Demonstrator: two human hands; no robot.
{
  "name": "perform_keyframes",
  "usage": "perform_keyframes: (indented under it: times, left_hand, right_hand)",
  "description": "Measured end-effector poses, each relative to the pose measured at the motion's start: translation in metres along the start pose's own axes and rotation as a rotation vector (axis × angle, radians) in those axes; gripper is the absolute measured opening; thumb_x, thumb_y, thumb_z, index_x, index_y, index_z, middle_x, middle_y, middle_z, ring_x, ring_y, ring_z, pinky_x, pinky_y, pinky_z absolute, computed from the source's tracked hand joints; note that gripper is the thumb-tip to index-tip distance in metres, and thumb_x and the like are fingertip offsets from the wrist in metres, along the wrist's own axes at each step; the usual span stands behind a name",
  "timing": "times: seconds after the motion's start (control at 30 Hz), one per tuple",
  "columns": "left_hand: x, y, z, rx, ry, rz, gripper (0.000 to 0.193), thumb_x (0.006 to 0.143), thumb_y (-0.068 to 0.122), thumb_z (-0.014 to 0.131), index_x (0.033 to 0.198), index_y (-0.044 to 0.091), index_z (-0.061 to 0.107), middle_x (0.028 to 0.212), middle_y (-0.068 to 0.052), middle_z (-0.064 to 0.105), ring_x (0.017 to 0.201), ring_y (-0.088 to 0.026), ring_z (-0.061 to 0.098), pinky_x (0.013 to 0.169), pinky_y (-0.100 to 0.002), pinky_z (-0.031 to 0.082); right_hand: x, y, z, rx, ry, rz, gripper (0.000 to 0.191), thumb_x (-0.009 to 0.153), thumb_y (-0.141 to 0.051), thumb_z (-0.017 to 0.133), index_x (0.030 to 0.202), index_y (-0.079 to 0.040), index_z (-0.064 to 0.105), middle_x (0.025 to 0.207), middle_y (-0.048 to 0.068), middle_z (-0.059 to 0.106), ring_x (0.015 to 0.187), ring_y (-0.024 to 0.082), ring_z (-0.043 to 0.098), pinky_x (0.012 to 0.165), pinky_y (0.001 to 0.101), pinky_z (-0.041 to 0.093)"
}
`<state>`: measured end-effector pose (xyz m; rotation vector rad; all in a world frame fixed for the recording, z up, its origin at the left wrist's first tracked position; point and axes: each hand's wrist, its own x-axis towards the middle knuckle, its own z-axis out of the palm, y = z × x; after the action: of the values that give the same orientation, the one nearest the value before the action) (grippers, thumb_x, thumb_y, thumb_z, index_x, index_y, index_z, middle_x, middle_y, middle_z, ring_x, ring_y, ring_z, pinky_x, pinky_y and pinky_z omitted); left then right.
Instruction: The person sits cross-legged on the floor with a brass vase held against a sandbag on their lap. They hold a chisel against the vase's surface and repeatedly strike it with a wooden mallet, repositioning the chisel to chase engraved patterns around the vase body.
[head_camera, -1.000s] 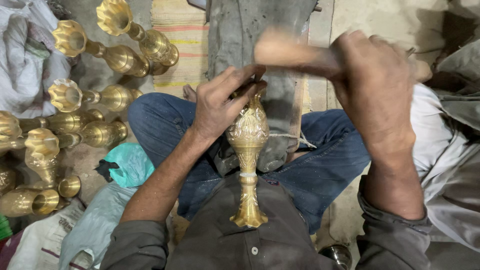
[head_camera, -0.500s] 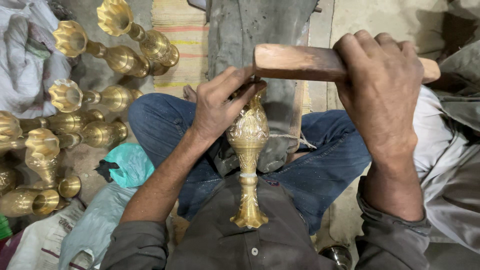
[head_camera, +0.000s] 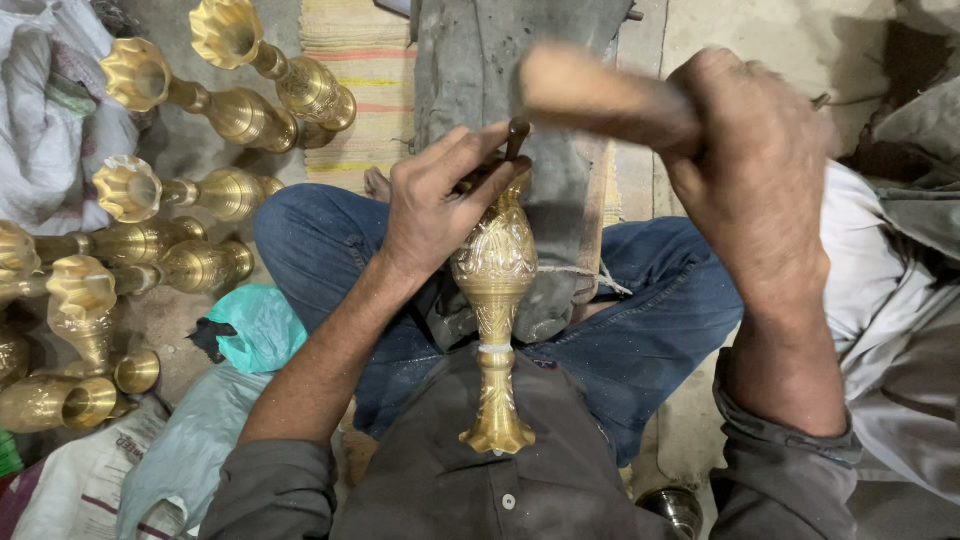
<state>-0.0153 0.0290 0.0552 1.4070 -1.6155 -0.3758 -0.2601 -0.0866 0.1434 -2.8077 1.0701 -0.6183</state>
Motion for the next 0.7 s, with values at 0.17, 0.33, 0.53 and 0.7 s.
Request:
perform_keyframes:
  times: [0.17, 0.33, 0.53, 0.7]
  left_hand:
    - [0.0001, -0.0033, 0.0016, -0.021, 0.002, 0.012, 0.038, 0.102, 0.015, 0.079, 0.136, 0.007, 0.065, 0.1, -0.003, 0.072, 0.087, -0.012, 0.073, 0.071, -0.025, 0.064]
    - [-0.0019, -0.0025, 0.0004, -0.01, -0.039, -0.053, 0.036, 0.1, 0.013, 0.079, 0.133, 0.006, 0.068, 0.097, -0.004, 0.072, 0.08, -0.012, 0.071, 0.066, -0.026, 0.061]
    - [0.0007, 0.0001, -0.0017, -0.028, -0.005, -0.021, 0.038, 0.099, 0.012, 0.08, 0.133, 0.003, 0.066, 0.102, -0.006, 0.073, 0.088, -0.014, 0.074, 0.073, -0.027, 0.063]
    - [0.0031, 0.0025, -0.0025, -0.065, -0.011, -0.041, 0.038, 0.098, 0.012, 0.079, 0.133, 0.004, 0.066, 0.107, -0.007, 0.073, 0.094, -0.015, 0.076, 0.078, -0.026, 0.065]
  right_hand:
    - [0.0019, -0.0019, -0.0025, -0.181, 0.044, -0.118, 0.027, 0.094, -0.012, 0.083, 0.103, -0.005, 0.058, 0.085, 0.01, 0.066, 0.078, 0.026, 0.066, 0.071, 0.0441, 0.05]
    - [0.0042, -0.0048, -0.0049, 0.03, 0.014, -0.027, 0.028, 0.092, -0.008, 0.079, 0.105, -0.001, 0.056, 0.09, 0.016, 0.063, 0.085, 0.035, 0.063, 0.075, 0.0447, 0.05]
    - [0.0074, -0.0075, -0.0071, 0.111, -0.031, 0.051, 0.02, 0.099, -0.008, 0.075, 0.107, -0.002, 0.057, 0.089, 0.014, 0.065, 0.085, 0.031, 0.068, 0.075, 0.0432, 0.051]
    - [0.0095, -0.0063, -0.0084, 0.078, -0.069, 0.069, 0.022, 0.099, -0.012, 0.077, 0.107, -0.003, 0.059, 0.088, 0.011, 0.066, 0.081, 0.027, 0.068, 0.072, 0.041, 0.05]
